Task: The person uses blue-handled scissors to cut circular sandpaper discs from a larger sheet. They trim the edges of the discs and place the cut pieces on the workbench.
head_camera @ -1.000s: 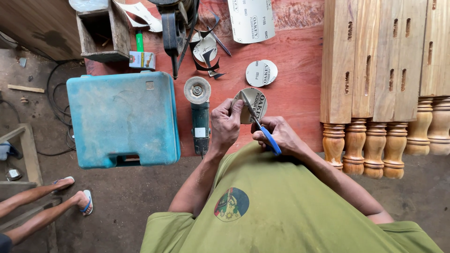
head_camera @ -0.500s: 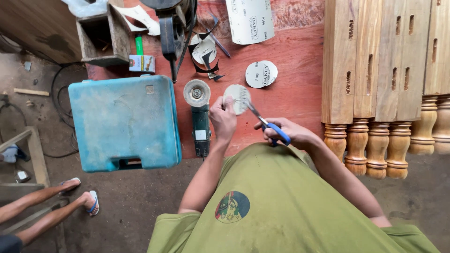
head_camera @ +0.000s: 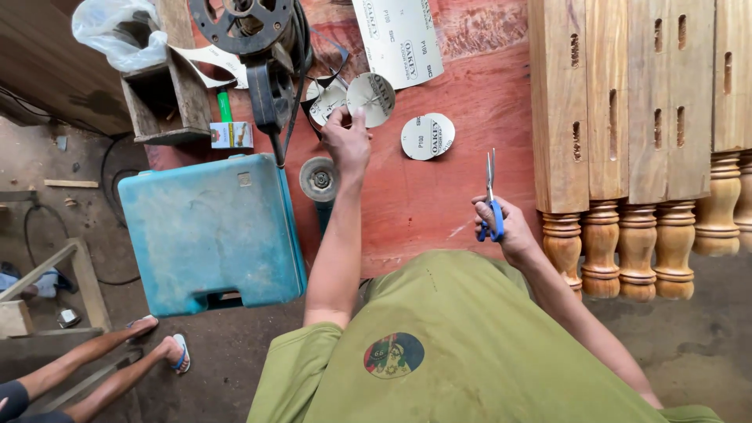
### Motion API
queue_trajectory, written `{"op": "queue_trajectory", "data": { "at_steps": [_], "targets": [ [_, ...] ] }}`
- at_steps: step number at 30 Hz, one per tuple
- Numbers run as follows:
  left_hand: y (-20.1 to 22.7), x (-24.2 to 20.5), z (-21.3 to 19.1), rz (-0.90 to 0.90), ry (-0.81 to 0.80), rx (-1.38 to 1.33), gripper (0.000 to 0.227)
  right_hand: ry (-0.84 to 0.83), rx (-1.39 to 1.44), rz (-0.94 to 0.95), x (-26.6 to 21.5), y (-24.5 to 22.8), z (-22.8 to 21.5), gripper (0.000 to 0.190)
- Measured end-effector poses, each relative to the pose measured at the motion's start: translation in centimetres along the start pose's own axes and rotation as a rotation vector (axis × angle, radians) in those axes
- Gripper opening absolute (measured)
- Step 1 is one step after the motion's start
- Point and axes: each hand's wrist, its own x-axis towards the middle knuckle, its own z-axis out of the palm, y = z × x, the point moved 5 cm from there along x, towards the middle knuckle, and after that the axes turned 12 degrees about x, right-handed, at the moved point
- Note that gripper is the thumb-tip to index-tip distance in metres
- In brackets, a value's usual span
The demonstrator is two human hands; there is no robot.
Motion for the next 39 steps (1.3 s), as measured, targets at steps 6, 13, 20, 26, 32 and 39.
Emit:
{"op": "queue_trajectory", "data": {
  "at_steps": [6,13,20,26,32,39],
  "targets": [
    [-8.3,5.2,2.9,-0.252,0.17,0.047,0.007,-0.019,-0.033,-0.039,0.7,-0.9,2.2,0.037],
    [-9.4,5.8,4.6,-0.209,0.221,0.425,0.036,-0.071,-0.104,-0.048,2.1,-2.5,3.7,0.039],
    [-7.2,8.3,5.7,0.092,0.217,0.981,0.08,-0.063,-0.16,-0.048,3.1,-3.0,3.9,0.042],
    [-7.1,7.6,5.0,0.238,0.168,0.914,0.035,0.121,-0.828,-0.14,1.1,-7.2,5.3,0.058],
    [1.3,0.7,-0.5,0.476,0.326,0.564,0.008,0.087,-1.32,-0.114,3.6,-5.2,4.1,0.063],
    [-2.3,-0.8,-1.3,0.016,-0.364,-0.286,0.043,0.013,-1.114,-0.855,1.6,-13.9,14.0,0.039]
  ]
}}
